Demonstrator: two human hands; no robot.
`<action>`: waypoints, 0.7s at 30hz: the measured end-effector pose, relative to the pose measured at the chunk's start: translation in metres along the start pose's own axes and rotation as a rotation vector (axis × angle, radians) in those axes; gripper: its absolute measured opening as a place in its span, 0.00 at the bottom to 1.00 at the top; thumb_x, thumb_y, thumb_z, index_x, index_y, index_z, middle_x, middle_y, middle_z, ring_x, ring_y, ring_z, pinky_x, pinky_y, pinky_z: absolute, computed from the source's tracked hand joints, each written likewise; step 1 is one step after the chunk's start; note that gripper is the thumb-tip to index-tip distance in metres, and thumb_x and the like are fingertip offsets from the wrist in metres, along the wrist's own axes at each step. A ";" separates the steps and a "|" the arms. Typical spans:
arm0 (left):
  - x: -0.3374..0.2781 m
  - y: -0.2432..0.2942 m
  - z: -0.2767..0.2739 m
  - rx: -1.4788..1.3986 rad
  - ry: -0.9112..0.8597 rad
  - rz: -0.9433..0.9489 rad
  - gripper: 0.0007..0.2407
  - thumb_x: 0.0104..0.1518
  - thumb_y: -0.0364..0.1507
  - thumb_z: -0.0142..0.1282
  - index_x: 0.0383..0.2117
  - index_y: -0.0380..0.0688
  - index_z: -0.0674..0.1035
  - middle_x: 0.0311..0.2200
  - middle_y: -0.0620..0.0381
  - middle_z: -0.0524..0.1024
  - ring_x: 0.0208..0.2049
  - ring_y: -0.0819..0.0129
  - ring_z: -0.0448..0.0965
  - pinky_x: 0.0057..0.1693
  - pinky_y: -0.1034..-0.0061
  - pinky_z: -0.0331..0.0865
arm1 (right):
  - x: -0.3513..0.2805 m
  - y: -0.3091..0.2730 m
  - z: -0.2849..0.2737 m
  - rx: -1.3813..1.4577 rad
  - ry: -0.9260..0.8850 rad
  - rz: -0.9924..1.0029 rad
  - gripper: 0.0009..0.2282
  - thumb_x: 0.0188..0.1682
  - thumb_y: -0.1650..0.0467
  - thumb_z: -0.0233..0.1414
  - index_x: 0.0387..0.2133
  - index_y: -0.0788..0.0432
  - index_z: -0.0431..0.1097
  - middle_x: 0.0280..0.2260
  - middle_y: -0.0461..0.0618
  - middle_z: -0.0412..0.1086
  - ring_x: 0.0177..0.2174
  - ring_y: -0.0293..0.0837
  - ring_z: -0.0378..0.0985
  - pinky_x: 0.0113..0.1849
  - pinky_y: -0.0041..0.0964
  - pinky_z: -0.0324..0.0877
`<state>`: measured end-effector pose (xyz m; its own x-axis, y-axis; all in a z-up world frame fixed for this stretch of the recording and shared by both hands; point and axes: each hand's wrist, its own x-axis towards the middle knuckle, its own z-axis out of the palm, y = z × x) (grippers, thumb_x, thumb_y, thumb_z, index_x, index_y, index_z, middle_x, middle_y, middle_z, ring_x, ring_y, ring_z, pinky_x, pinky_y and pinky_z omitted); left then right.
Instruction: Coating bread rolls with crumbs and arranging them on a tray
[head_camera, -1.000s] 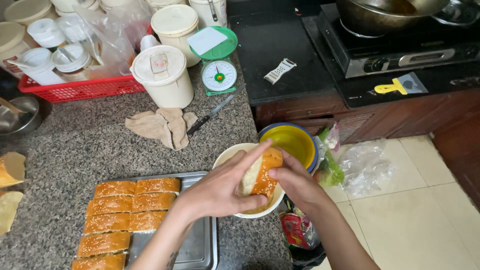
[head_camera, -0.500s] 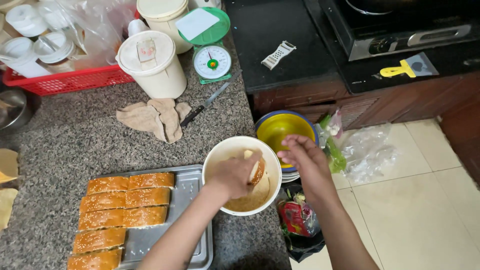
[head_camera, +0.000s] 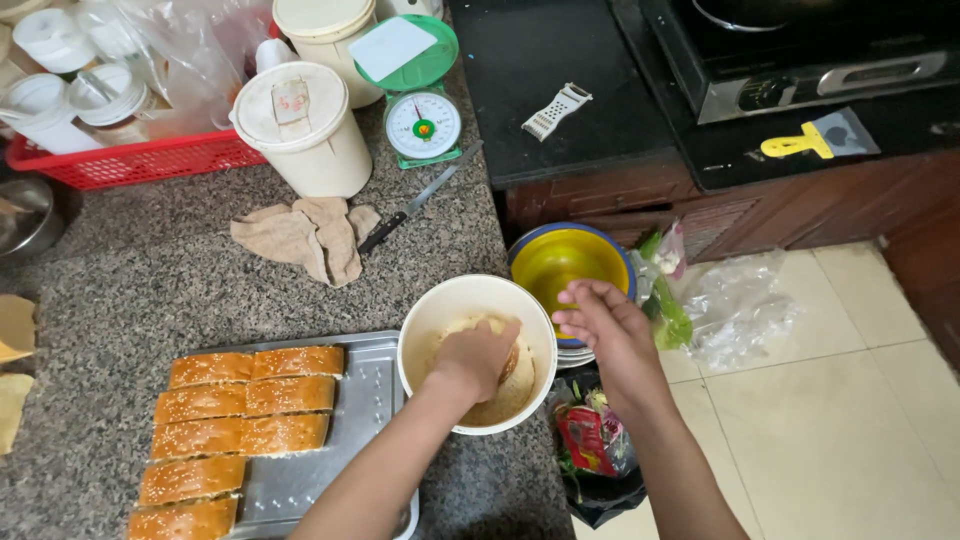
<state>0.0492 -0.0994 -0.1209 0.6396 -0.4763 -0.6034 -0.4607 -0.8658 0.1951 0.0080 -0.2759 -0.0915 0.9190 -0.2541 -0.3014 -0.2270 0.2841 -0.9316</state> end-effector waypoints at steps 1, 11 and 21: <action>-0.013 0.007 -0.015 -0.003 0.004 -0.001 0.32 0.50 0.25 0.64 0.61 0.52 0.58 0.51 0.39 0.70 0.52 0.38 0.76 0.56 0.49 0.72 | -0.002 -0.002 -0.004 -0.003 -0.004 -0.002 0.14 0.56 0.66 0.50 0.50 0.63 0.69 0.42 0.55 0.73 0.39 0.48 0.81 0.46 0.41 0.74; -0.030 0.005 -0.025 -0.036 0.092 -0.018 0.31 0.52 0.30 0.62 0.63 0.58 0.57 0.50 0.44 0.71 0.51 0.40 0.77 0.53 0.47 0.72 | -0.010 -0.009 -0.006 -0.120 0.016 -0.126 0.13 0.56 0.68 0.50 0.48 0.64 0.71 0.40 0.55 0.74 0.39 0.46 0.80 0.45 0.38 0.74; -0.101 -0.075 -0.032 -1.536 0.464 0.462 0.34 0.42 0.13 0.48 0.64 0.39 0.60 0.57 0.28 0.65 0.60 0.27 0.66 0.61 0.39 0.65 | -0.024 -0.021 0.035 -0.322 -0.276 -0.418 0.09 0.50 0.74 0.56 0.44 0.58 0.76 0.36 0.51 0.80 0.37 0.40 0.80 0.42 0.40 0.77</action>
<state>0.0383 0.0091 -0.0499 0.8761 -0.4767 -0.0723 0.1620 0.1498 0.9754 0.0018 -0.2429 -0.0575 0.9915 -0.0219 0.1284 0.1259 -0.0943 -0.9876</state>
